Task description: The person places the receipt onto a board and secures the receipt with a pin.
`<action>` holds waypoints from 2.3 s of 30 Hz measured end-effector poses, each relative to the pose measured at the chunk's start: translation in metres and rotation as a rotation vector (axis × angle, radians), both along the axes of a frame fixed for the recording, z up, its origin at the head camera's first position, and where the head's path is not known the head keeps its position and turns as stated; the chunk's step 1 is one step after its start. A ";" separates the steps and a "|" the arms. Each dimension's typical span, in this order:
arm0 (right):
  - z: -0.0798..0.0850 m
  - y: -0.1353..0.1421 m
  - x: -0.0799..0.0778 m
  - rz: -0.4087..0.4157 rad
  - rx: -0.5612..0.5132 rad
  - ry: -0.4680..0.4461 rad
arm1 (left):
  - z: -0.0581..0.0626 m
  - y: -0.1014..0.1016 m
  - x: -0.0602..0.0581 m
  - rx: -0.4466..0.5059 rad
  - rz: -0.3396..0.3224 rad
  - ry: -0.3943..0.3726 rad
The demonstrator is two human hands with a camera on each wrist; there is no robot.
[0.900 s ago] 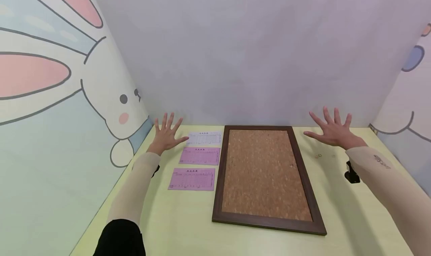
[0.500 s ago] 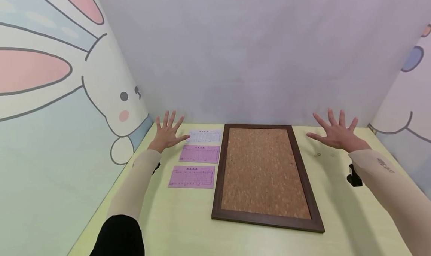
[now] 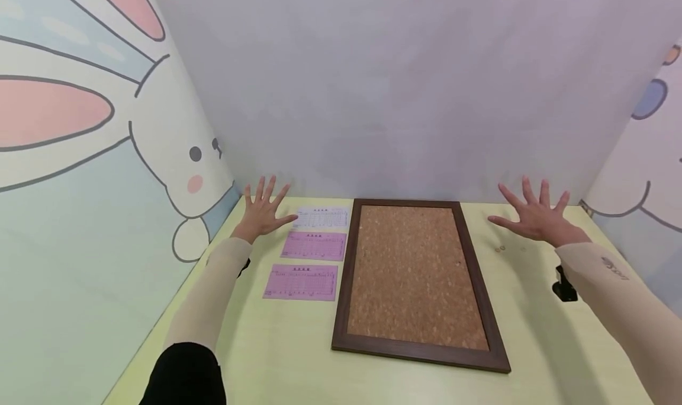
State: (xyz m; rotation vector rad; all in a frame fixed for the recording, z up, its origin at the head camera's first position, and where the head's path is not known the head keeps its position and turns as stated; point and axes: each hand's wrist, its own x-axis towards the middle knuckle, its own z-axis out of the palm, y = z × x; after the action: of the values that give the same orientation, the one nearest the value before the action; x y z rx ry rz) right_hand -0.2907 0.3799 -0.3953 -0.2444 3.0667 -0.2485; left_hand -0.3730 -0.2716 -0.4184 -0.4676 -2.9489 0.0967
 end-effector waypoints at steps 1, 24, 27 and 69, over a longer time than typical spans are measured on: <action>-0.001 0.001 0.000 0.001 -0.001 -0.002 | -0.001 0.000 0.000 0.002 0.004 0.002; -0.002 0.023 0.001 0.023 -0.113 0.007 | -0.007 0.013 -0.008 0.188 -0.019 -0.043; -0.001 0.021 0.002 0.041 -0.153 0.020 | -0.009 0.014 -0.007 0.270 -0.021 -0.066; -0.050 -0.040 -0.002 0.230 -0.558 -0.217 | -0.013 0.013 -0.001 0.724 0.037 -0.511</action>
State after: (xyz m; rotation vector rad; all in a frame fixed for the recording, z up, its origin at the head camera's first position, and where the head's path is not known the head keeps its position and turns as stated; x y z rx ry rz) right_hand -0.2931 0.3396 -0.4451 -0.5451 2.6559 -1.0356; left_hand -0.3737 -0.2585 -0.4319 -0.3562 -3.1406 -1.2008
